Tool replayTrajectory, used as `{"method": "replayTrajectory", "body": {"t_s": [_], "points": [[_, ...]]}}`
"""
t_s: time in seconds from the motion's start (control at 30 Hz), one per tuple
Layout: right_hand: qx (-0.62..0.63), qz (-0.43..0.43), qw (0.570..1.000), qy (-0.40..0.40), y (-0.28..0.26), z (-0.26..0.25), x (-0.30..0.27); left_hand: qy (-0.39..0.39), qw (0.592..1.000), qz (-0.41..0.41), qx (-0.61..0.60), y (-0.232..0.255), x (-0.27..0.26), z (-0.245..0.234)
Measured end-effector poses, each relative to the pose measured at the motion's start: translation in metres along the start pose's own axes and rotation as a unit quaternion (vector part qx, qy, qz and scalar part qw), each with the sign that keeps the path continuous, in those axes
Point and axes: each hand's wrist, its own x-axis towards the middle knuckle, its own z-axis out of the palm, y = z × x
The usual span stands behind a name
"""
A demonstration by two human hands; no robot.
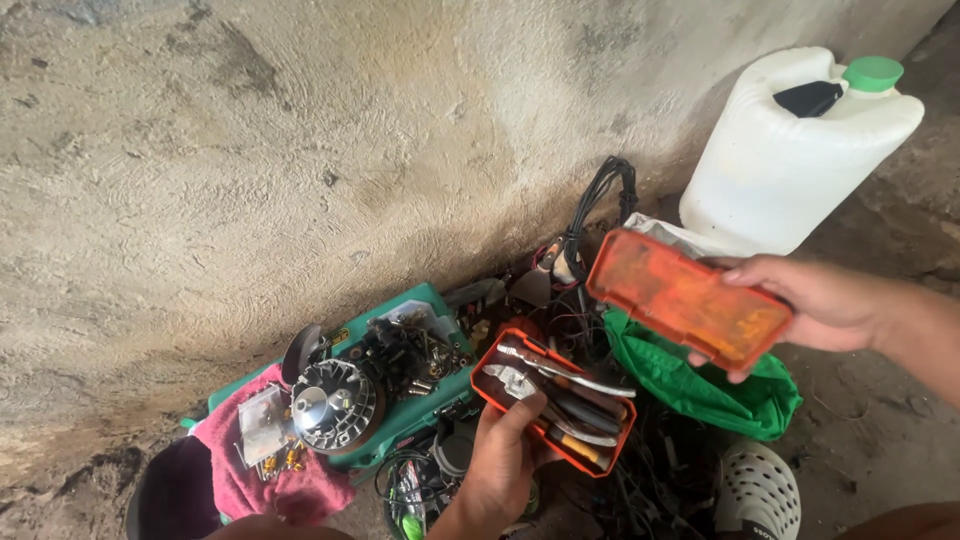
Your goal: The person handles small metal components by hand before opening an orange tool case to sort through the pliers and wrenches inside.
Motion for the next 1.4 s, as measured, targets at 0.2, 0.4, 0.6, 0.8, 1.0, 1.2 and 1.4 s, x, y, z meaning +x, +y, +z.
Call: {"method": "replayTrajectory", "body": {"t_s": [0.2, 0.4, 0.6, 0.8, 1.0, 1.2, 1.4], "points": [[-0.016, 0.041, 0.991, -0.125, 0.017, 0.005, 0.015, -0.004, 1.000, -0.006, -0.002, -0.004, 0.002, 0.002], [-0.060, 0.138, 0.989, -0.006, 0.023, 0.017, 0.018, -0.006, 1.000, -0.005, 0.016, -0.009, 0.006, 0.000], [-0.099, 0.160, 0.979, 0.080, 0.038, 0.005, 0.021, -0.004, 0.999, -0.010, 0.031, -0.011, 0.006, 0.005], [-0.128, 0.154, 0.974, 0.104, 0.039, 0.000, 0.020, 0.020, 0.998, -0.037, 0.049, -0.006, 0.004, 0.011], [-0.168, 0.168, 0.963, 0.128, 0.028, 0.010, 0.017, 0.034, 0.998, -0.028, 0.054, -0.008, 0.003, 0.008], [-0.294, 0.187, 0.929, 0.123, 0.029, 0.013, 0.022, 0.038, 0.998, -0.022, 0.046, -0.005, 0.000, 0.010], [-0.375, 0.196, 0.896, 0.134, 0.022, 0.019, 0.022, 0.050, 0.996, -0.035, 0.061, -0.002, -0.003, 0.010]]}}
